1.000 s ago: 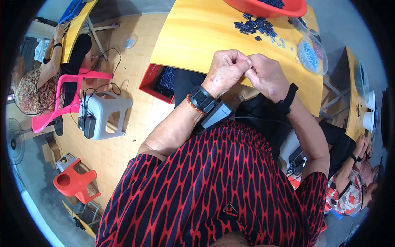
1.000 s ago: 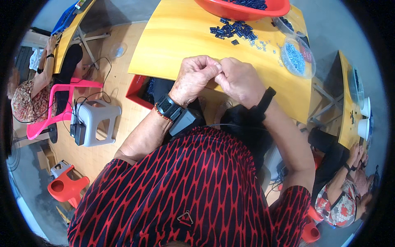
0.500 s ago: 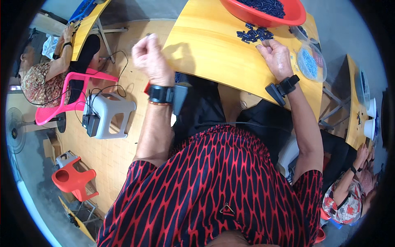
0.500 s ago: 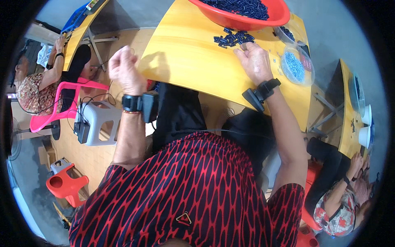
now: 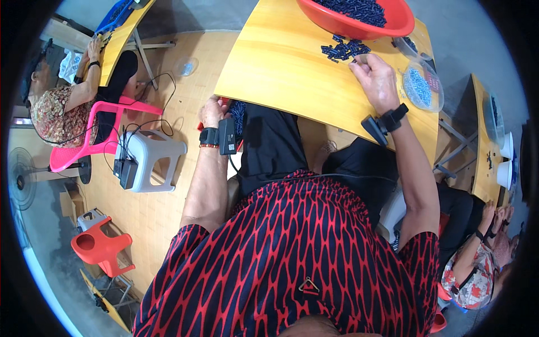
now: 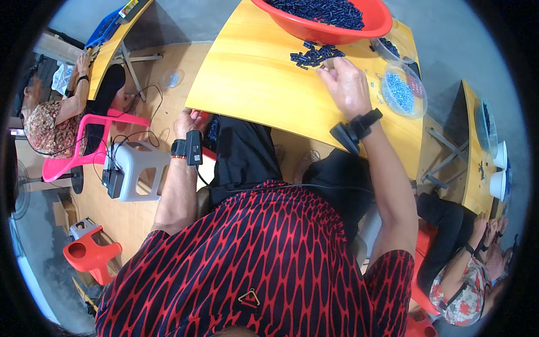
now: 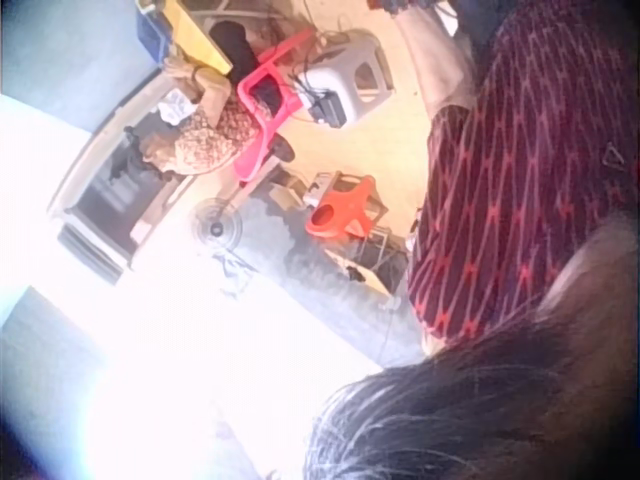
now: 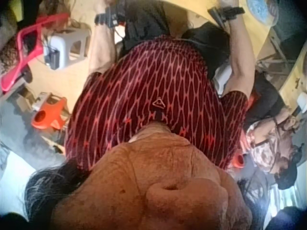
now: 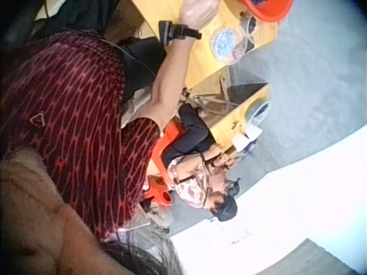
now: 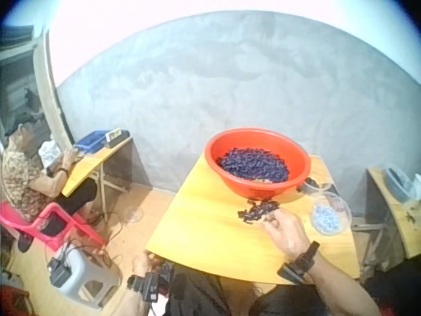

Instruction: Assembling small blue plastic pieces into larger components at a workbench.

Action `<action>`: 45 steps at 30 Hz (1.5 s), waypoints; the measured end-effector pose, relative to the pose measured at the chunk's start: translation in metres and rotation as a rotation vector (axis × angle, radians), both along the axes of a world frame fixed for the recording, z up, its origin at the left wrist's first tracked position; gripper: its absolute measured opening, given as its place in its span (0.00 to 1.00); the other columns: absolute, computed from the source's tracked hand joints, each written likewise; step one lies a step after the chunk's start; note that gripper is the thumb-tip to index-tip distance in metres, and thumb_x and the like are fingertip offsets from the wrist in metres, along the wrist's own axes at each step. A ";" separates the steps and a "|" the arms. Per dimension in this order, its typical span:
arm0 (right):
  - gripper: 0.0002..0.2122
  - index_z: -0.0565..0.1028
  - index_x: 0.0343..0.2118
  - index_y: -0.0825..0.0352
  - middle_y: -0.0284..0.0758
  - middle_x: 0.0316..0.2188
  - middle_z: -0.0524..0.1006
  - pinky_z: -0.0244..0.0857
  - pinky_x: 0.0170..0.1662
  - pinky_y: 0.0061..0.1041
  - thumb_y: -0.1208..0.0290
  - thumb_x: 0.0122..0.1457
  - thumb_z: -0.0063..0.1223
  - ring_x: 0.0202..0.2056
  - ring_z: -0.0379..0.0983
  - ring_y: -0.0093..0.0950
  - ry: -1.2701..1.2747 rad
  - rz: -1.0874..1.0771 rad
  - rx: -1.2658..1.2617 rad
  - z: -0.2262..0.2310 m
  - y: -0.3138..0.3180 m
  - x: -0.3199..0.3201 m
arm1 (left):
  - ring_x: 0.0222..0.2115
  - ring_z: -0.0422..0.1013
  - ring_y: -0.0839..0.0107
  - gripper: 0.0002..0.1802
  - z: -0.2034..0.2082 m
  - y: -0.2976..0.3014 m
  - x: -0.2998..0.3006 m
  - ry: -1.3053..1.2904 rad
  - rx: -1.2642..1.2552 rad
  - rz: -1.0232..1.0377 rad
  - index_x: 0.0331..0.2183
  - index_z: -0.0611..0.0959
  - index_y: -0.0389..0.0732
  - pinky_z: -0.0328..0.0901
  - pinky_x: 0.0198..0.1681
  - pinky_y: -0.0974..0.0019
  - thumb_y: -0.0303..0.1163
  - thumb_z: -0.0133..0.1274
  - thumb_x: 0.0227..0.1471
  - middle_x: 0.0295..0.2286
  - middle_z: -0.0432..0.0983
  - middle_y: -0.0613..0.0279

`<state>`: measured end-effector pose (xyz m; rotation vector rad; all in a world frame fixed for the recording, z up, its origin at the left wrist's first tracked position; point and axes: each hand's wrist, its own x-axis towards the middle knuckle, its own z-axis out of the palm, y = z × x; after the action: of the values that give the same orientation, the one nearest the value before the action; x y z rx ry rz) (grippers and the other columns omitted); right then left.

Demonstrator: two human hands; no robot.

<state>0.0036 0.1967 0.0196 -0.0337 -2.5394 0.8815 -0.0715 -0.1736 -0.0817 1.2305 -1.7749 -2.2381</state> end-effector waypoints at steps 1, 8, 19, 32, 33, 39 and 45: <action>0.10 0.77 0.32 0.71 0.45 0.27 0.77 0.69 0.34 0.33 0.70 0.51 0.59 0.28 0.76 0.37 0.000 0.001 -0.001 0.004 -0.003 0.006 | 0.20 0.67 0.76 0.07 0.002 -0.003 0.000 0.047 0.047 0.047 0.31 0.77 0.37 0.65 0.22 0.70 0.29 0.54 0.49 0.24 0.72 0.64; 0.08 0.75 0.30 0.71 0.38 0.24 0.75 0.68 0.28 0.25 0.76 0.49 0.63 0.25 0.76 0.29 0.208 0.073 0.034 0.013 -0.013 0.053 | 0.34 0.68 0.76 0.10 0.096 0.063 0.029 0.885 -0.421 0.014 0.38 0.77 0.34 0.65 0.40 0.72 0.25 0.54 0.52 0.34 0.73 0.62; 0.10 0.74 0.35 0.70 0.38 0.26 0.73 0.69 0.27 0.24 0.79 0.50 0.61 0.26 0.76 0.29 0.121 0.148 -0.115 0.020 -0.025 0.081 | 0.29 0.73 0.77 0.10 0.100 0.190 0.086 0.568 0.329 -1.036 0.37 0.80 0.34 0.69 0.37 0.73 0.30 0.56 0.54 0.30 0.79 0.61; 0.10 0.75 0.38 0.72 0.37 0.25 0.76 0.68 0.30 0.21 0.78 0.53 0.58 0.26 0.73 0.21 -0.061 -0.041 -0.291 -0.012 -0.004 0.085 | 0.29 0.72 0.75 0.06 0.071 0.189 0.076 0.574 0.642 -1.001 0.38 0.76 0.34 0.72 0.37 0.69 0.22 0.52 0.56 0.31 0.75 0.61; 0.10 0.75 0.38 0.72 0.37 0.25 0.76 0.68 0.30 0.21 0.78 0.53 0.58 0.26 0.73 0.21 -0.060 -0.048 -0.283 -0.016 0.007 0.081 | 0.29 0.72 0.75 0.06 0.072 0.189 0.076 0.577 0.651 -1.006 0.38 0.76 0.34 0.72 0.37 0.69 0.22 0.52 0.56 0.31 0.75 0.61; 0.10 0.75 0.37 0.75 0.50 0.34 0.77 0.69 0.41 0.34 0.76 0.54 0.52 0.35 0.76 0.43 -0.024 -0.204 -0.016 -0.013 0.044 0.060 | 0.28 0.72 0.75 0.08 0.077 0.188 0.074 0.593 0.471 -0.977 0.40 0.77 0.32 0.72 0.35 0.68 0.22 0.51 0.56 0.32 0.75 0.61; 0.10 0.75 0.36 0.74 0.53 0.34 0.76 0.67 0.42 0.41 0.75 0.52 0.51 0.36 0.73 0.48 -0.072 -0.145 0.177 -0.015 0.049 0.033 | 0.28 0.72 0.74 0.06 0.075 0.186 0.074 0.577 0.523 -0.948 0.38 0.77 0.32 0.72 0.34 0.68 0.21 0.50 0.56 0.31 0.74 0.61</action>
<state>0.0368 0.2454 0.0050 -0.1959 -2.6335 0.6082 0.0025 0.0123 -0.0068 -0.4574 -1.7395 -3.1721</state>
